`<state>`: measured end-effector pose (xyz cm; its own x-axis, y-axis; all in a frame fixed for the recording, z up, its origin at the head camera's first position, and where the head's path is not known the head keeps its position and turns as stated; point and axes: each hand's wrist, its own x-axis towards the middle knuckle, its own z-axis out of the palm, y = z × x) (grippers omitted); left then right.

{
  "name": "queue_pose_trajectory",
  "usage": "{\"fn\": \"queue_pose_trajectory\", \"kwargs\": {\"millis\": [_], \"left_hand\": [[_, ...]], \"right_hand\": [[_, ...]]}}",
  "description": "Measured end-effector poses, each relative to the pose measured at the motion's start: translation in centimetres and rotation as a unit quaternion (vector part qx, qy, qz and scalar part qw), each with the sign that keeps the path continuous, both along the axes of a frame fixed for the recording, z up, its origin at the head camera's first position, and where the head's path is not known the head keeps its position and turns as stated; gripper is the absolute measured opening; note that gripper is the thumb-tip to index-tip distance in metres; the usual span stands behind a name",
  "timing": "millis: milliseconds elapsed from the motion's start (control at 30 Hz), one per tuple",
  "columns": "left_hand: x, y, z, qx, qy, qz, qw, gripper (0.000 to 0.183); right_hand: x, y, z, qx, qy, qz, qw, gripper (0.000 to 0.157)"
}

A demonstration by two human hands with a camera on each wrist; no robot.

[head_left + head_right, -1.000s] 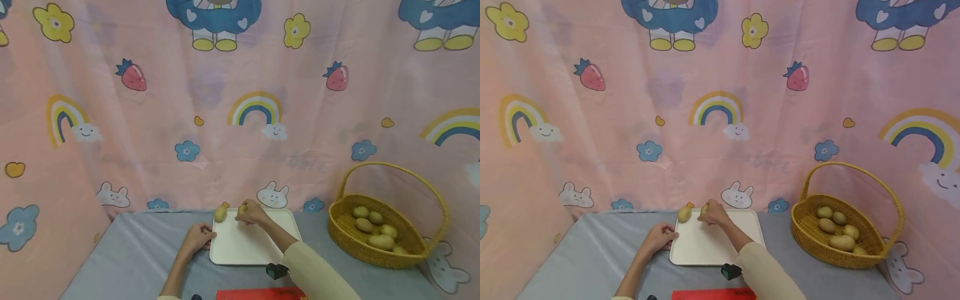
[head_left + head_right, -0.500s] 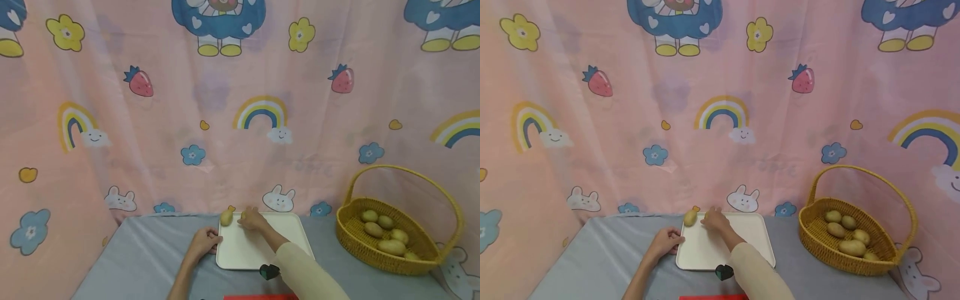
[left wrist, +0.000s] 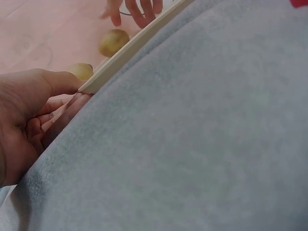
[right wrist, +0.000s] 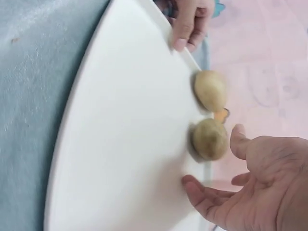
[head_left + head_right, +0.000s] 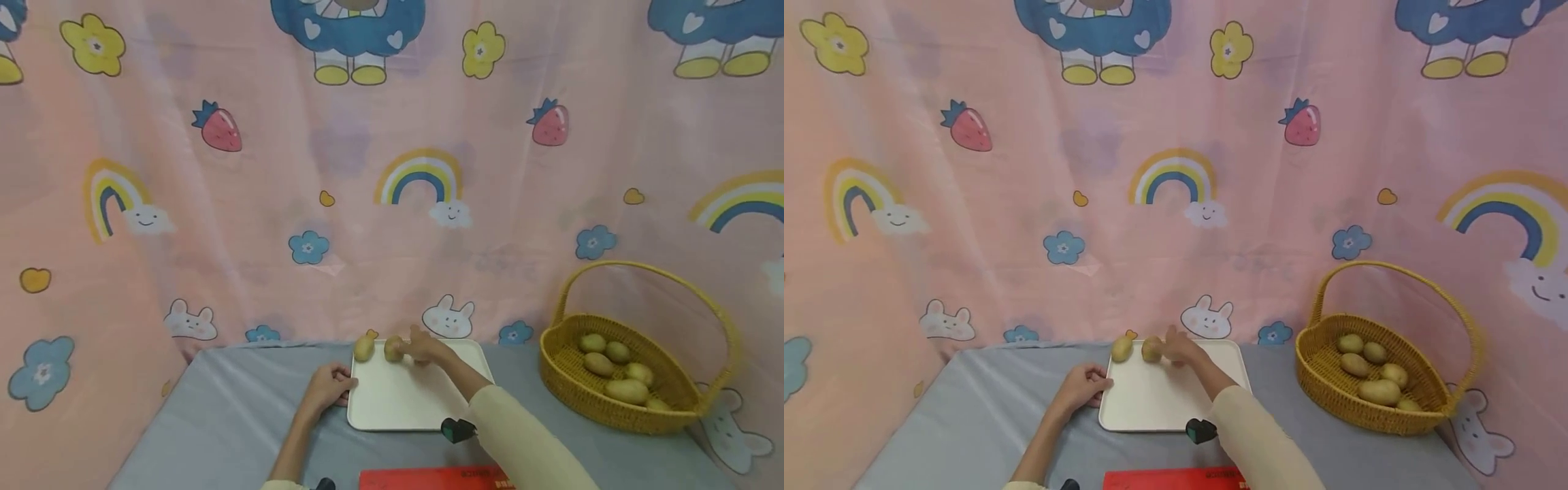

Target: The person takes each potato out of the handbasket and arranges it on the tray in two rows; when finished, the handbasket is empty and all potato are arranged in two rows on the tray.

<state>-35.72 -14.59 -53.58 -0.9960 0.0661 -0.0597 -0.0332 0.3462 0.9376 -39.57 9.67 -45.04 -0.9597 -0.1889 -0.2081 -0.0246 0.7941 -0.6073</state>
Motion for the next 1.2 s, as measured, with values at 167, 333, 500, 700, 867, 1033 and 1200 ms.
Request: {"fn": "queue_pose_trajectory", "kwargs": {"millis": [167,333,500,700,867,1033,1200], "left_hand": [[-0.1,0.1,0.1,0.002,-0.001,-0.003,1.0,0.028],[-0.6,-0.2,0.8,-0.001,0.01,0.004,0.9999,0.027],[-1.0,-0.3,1.0,-0.003,0.014,0.009,0.9999,0.025],[-0.5,0.0,0.7,-0.002,-0.005,0.003,1.0,0.025],[-0.1,0.4,0.3,-0.013,-0.011,0.004,0.9999,0.026],[0.0,0.5,0.1,-0.016,-0.011,-0.004,0.9998,0.028],[0.0,0.3,0.1,-0.022,-0.012,0.003,0.9997,0.027]], "right_hand": [[-0.3,2.4,1.9,-0.028,0.004,0.042,0.999,0.068],[0.3,4.5,5.6,-0.014,0.04,0.096,0.994,0.065],[2.0,6.6,8.3,0.018,0.096,0.131,0.987,0.062],[5.0,10.7,9.7,0.038,0.15,0.106,0.982,0.056],[7.3,15.2,10.5,0.05,0.143,0.039,0.988,0.047],[7.9,20.8,10.7,0.052,0.118,0.014,0.992,0.05],[7.3,25.4,9.4,0.073,0.098,0.011,0.992,0.052]]}}
